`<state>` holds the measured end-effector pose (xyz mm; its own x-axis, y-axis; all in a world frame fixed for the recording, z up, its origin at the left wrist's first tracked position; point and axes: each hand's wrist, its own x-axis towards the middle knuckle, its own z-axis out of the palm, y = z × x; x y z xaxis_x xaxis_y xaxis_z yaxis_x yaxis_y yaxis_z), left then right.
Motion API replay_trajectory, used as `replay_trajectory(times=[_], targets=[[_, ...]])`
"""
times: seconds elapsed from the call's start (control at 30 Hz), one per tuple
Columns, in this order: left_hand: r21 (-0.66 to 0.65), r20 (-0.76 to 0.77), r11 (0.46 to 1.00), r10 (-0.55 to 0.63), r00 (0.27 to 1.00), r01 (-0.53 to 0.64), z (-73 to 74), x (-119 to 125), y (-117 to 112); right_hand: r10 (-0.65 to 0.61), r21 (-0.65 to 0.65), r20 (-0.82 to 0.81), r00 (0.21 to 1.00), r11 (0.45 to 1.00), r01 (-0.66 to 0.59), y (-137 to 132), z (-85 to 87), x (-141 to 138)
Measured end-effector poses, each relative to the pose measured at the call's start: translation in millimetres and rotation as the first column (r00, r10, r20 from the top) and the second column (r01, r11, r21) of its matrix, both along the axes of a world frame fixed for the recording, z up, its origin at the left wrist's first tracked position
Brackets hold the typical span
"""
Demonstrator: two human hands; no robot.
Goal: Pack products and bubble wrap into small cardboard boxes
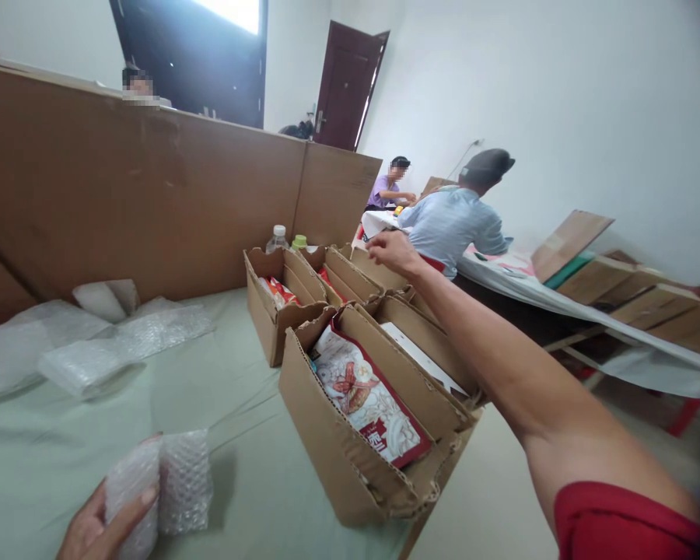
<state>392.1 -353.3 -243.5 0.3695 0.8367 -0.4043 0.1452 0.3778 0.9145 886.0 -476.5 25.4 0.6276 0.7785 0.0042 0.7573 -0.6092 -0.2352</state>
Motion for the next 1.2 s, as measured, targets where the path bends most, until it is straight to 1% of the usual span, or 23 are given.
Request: replay_trajectory(times=[0.03, 0.1, 0.2, 0.27, 0.37, 0.43, 0.5, 0.57, 0.63, 0.7, 0.77, 0.8, 0.83, 0.87, 0.9, 0.93, 0.97, 1.03, 1.07, 1.1, 1.13, 1.17, 1.2], targets=[[-0.039, -0.002, 0.999, -0.007, 1.000, 0.007, -1.6, -1, 0, 0.026, 0.009, 0.007, 1.000, 1.000, -0.026, 9, 2.1, -7], [-0.100, 0.002, 0.995, -0.020, 1.000, 0.020, -4.7, -3, 0, 0.091, -0.059, -0.041, 0.995, 0.994, -0.094, 26, -0.2, -23], [-0.094, 0.048, 0.994, -0.055, 0.997, 0.059, -5.7, -4, -1, 0.141, -0.252, -0.150, 0.979, 0.952, -0.176, 44, -16.1, -45], [-0.075, 0.084, 0.993, -0.085, 0.993, 0.092, -2.3, -3, -3, 0.156, -0.330, -0.170, 0.973, 0.921, -0.205, 49, -28.1, -53], [-0.047, 0.115, 0.992, -0.111, 0.987, 0.117, 6.4, 0, -7, 0.191, -0.352, -0.128, 0.973, 0.909, -0.225, 52, -40.6, -57], [-0.033, 0.123, 0.993, -0.107, 0.987, 0.112, 11.1, 3, -10, 0.199, -0.345, -0.072, 0.977, 0.914, -0.212, 55, -45.4, -58], [-0.023, 0.129, 0.997, -0.072, 0.989, 0.076, 13.5, 4, -12, 0.181, -0.328, -0.008, 0.983, 0.928, -0.174, 58, -46.9, -59], [-0.034, 0.153, 0.998, -0.043, 0.987, 0.049, 13.9, 5, -13, 0.150, -0.285, 0.063, 0.987, 0.950, -0.126, 60, -42.4, -60], [-0.060, 0.190, 0.997, -0.045, 0.981, 0.057, 14.3, 6, -12, 0.110, -0.209, 0.145, 0.983, 0.975, -0.078, 58, -28.9, -60], [-0.082, 0.234, 0.994, -0.058, 0.971, 0.079, 16.0, 7, -11, 0.061, -0.100, 0.235, 0.970, 0.994, -0.039, 52, -7.3, -63], [-0.087, 0.268, 0.993, -0.050, 0.962, 0.076, 19.8, 8, -10, 0.013, 0.077, 0.295, 0.955, 0.996, -0.037, 44, 17.2, -75], [-0.093, 0.279, 0.993, -0.039, 0.959, 0.068, 22.3, 8, -10, 0.001, 0.220, 0.284, 0.959, 0.973, -0.066, 39, 27.9, -86], [-0.101, 0.289, 0.993, -0.025, 0.957, 0.056, 25.0, 9, -9, 0.027, 0.336, 0.250, 0.968, 0.935, -0.113, 35, 36.0, -102], [-0.112, 0.298, 0.993, -0.003, 0.955, 0.038, 27.8, 10, -9, 0.094, 0.405, 0.211, 0.973, 0.898, -0.175, 32, 40.7, -122], [-0.130, 0.316, 0.991, 0.018, 0.949, 0.025, 30.5, 10, -10, 0.177, 0.427, 0.174, 0.969, 0.873, -0.236, 29, 41.1, -146], [-0.154, 0.348, 0.988, 0.037, 0.937, 0.018, 32.8, 10, -10, 0.260, 0.412, 0.136, 0.956, 0.863, -0.294, 29, 36.9, -172], [-0.181, 0.394, 0.983, 0.052, 0.918, 0.022, 34.6, 10, -11, 0.339, 0.370, 0.092, 0.936, 0.861, -0.348, 30, 28.4, -199], [-0.225, 0.510, 0.971, 0.042, 0.859, 0.086, 36.6, 10, -12, 0.460, 0.237, -0.025, 0.888, 0.865, -0.442, 36, 2.1, -251], [-0.231, 0.566, 0.963, 0.015, 0.824, 0.142, 36.7, 10, -13, 0.484, 0.155, -0.089, 0.870, 0.870, -0.468, 40, -12.8, -273], [-0.225, 0.611, 0.955, -0.017, 0.792, 0.194, 36.4, 10, -13, 0.510, 0.046, -0.161, 0.845, 0.859, -0.509, 45, -26.6, -292], [-0.209, 0.638, 0.950, -0.048, 0.769, 0.232, 35.8, 10, -13, 0.548, -0.053, -0.249, 0.798, 0.815, -0.576, 49, -37.7, -306], [-0.192, 0.644, 0.948, -0.074, 0.761, 0.255, 35.0, 10, -13, 0.596, -0.118, -0.348, 0.724, 0.738, -0.664, 52, -45.0, -316], [-0.184, 0.631, 0.949, -0.084, 0.771, 0.255, 34.3, 11, -12, 0.636, -0.142, -0.429, 0.642, 0.654, -0.743, 54, -47.8, -321]])
